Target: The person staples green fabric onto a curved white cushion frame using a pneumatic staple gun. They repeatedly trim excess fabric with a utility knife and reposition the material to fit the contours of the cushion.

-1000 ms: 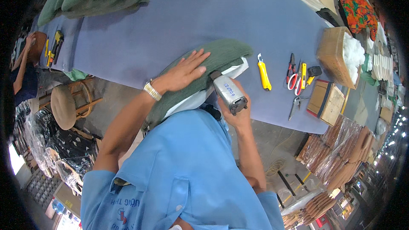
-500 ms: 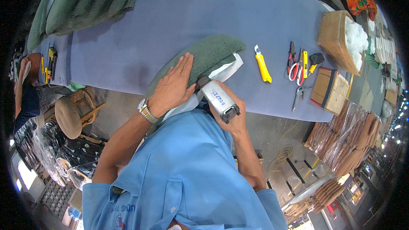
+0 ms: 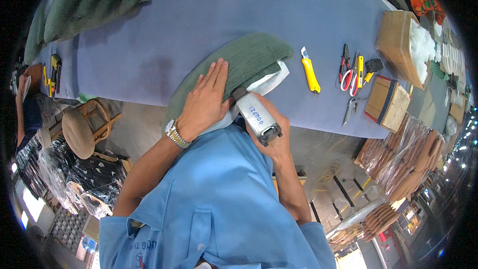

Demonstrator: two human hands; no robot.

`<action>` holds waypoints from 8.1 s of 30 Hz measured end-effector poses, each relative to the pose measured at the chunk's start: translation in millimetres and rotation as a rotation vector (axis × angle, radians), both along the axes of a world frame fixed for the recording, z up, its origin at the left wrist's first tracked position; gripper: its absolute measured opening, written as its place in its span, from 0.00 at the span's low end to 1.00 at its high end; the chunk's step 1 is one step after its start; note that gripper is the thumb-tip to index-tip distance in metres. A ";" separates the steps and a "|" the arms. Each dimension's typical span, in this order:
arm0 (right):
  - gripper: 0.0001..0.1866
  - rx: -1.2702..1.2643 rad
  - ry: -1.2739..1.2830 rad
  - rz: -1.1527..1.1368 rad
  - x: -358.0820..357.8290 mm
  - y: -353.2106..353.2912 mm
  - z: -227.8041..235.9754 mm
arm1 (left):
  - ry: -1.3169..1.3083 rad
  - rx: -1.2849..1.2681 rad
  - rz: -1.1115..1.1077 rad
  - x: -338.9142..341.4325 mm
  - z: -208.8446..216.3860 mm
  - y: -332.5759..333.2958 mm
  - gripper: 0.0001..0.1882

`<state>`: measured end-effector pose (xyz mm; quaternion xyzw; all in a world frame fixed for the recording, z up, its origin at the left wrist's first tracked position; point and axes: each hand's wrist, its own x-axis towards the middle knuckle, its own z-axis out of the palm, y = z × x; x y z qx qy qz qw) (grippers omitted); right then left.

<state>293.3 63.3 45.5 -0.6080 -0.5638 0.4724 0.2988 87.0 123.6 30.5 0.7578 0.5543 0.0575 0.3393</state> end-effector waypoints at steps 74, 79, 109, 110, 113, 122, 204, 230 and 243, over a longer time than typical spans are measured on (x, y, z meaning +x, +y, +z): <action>0.33 0.119 -0.009 0.121 18.8 14.4 8.9 | -0.082 -0.118 0.035 -2.5 9.4 3.2 0.46; 0.33 0.070 -0.002 0.117 16.6 11.7 10.4 | -0.043 -0.076 0.051 1.2 10.3 -1.5 0.46; 0.32 0.050 -0.038 0.110 5.4 2.5 12.7 | -0.061 0.009 0.136 6.4 -1.8 -7.6 0.51; 0.30 0.059 -0.025 0.118 5.5 -0.3 13.9 | -0.059 0.013 0.134 6.6 -1.2 -7.9 0.51; 0.35 0.010 -0.039 0.120 8.3 -4.8 12.2 | -0.054 0.017 0.128 7.0 1.6 -8.4 0.51; 0.36 0.014 -0.050 0.119 -7.4 8.2 20.8 | -0.046 0.024 0.131 8.5 7.1 -3.0 0.44; 0.31 0.089 -0.065 0.202 13.2 9.9 16.3 | -0.163 0.057 0.126 3.1 -4.7 -12.1 0.50; 0.30 0.142 -0.025 0.155 2.7 6.4 8.6 | -0.508 -0.280 0.057 -38.3 -33.4 -8.5 0.41; 0.30 0.076 -0.066 0.171 4.6 -6.4 10.1 | -0.180 -0.029 0.103 -17.3 -4.2 -36.4 0.48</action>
